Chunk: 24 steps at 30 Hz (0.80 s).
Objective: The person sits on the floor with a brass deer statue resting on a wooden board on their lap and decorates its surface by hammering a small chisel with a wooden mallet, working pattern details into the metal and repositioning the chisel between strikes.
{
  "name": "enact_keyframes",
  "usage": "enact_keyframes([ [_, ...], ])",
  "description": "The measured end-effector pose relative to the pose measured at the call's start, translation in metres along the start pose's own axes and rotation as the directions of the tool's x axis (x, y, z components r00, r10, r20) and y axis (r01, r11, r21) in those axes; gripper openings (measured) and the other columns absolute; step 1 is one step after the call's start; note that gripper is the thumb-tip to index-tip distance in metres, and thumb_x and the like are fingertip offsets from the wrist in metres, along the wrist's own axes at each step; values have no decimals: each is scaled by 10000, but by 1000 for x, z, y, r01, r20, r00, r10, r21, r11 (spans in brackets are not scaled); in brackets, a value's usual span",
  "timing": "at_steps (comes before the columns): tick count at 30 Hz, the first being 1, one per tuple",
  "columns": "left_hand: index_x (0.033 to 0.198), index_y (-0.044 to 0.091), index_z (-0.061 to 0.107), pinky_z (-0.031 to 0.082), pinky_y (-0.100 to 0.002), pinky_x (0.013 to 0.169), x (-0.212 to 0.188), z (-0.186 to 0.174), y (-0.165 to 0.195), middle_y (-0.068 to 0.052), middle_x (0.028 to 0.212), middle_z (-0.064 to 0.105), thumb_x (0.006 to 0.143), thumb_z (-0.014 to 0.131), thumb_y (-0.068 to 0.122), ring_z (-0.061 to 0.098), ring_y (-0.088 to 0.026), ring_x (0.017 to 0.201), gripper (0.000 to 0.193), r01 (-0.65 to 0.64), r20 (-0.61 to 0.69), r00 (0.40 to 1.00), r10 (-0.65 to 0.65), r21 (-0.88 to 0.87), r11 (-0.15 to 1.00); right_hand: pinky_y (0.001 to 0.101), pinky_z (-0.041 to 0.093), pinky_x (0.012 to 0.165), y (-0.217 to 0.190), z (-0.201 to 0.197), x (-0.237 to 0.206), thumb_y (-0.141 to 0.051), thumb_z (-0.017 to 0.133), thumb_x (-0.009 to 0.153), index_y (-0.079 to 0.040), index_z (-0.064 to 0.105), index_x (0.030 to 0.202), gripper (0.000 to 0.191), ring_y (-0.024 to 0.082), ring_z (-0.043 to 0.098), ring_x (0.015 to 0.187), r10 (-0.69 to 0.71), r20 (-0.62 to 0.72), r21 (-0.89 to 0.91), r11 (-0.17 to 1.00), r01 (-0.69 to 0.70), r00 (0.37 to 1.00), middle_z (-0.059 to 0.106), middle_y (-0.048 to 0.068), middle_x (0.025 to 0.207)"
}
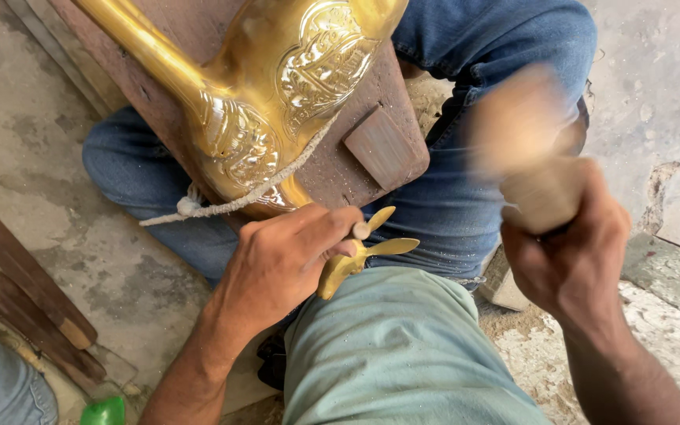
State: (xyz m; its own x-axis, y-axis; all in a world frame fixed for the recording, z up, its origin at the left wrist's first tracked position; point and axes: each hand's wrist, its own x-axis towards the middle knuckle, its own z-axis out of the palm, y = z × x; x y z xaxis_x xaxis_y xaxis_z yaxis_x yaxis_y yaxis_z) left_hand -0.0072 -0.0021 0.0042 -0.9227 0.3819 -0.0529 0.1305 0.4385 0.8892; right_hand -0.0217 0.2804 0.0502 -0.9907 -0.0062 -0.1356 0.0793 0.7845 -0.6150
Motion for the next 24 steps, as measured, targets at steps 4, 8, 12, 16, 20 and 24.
enact_keyframes([
  [4,1211,142,643,557,-381,626,-3,5,-2,-22,864,678,867,771,67,725,-233,775,374,-22,7,1000,22,41,999,404,534,623,-4,1,-11,-8,694,756,-16,639,1101,350,223,681,761,-178,-50,-239,958,161,983,713,124,888],
  [8,1150,189,666,571,-376,652,-2,5,-2,-14,878,688,866,752,66,729,-222,788,321,-75,32,997,73,80,994,392,527,713,-3,-1,-20,-10,704,803,-71,653,1164,370,226,688,816,-158,-11,-266,952,150,987,715,89,977],
  [12,1213,163,672,583,-375,656,0,3,3,-3,896,714,866,732,55,742,-223,805,368,-58,61,997,56,36,998,331,581,678,3,11,-33,-132,700,813,-145,563,1156,369,202,730,893,196,-90,366,918,-150,977,700,9,1039],
  [16,1146,158,663,590,-337,706,-7,-1,6,-22,917,722,947,698,94,740,-222,818,212,37,-50,998,-36,23,999,453,533,814,16,9,-34,20,691,710,-64,679,1156,455,331,708,890,-85,131,-494,858,139,988,712,140,999],
  [20,1248,72,513,626,-255,791,-26,-10,4,-83,1028,720,1119,658,144,725,-147,862,206,87,-488,849,-205,-255,963,437,562,769,25,6,-24,-19,720,750,-22,654,1201,456,315,738,873,57,95,-328,944,-23,994,731,187,975],
  [24,1413,18,382,632,-249,823,-35,-1,3,-134,1138,737,1142,650,106,728,-99,939,391,62,-541,786,-297,-409,910,398,569,766,25,11,-13,-46,719,829,-5,629,1256,438,286,743,872,140,67,-132,983,-131,988,726,188,989],
])
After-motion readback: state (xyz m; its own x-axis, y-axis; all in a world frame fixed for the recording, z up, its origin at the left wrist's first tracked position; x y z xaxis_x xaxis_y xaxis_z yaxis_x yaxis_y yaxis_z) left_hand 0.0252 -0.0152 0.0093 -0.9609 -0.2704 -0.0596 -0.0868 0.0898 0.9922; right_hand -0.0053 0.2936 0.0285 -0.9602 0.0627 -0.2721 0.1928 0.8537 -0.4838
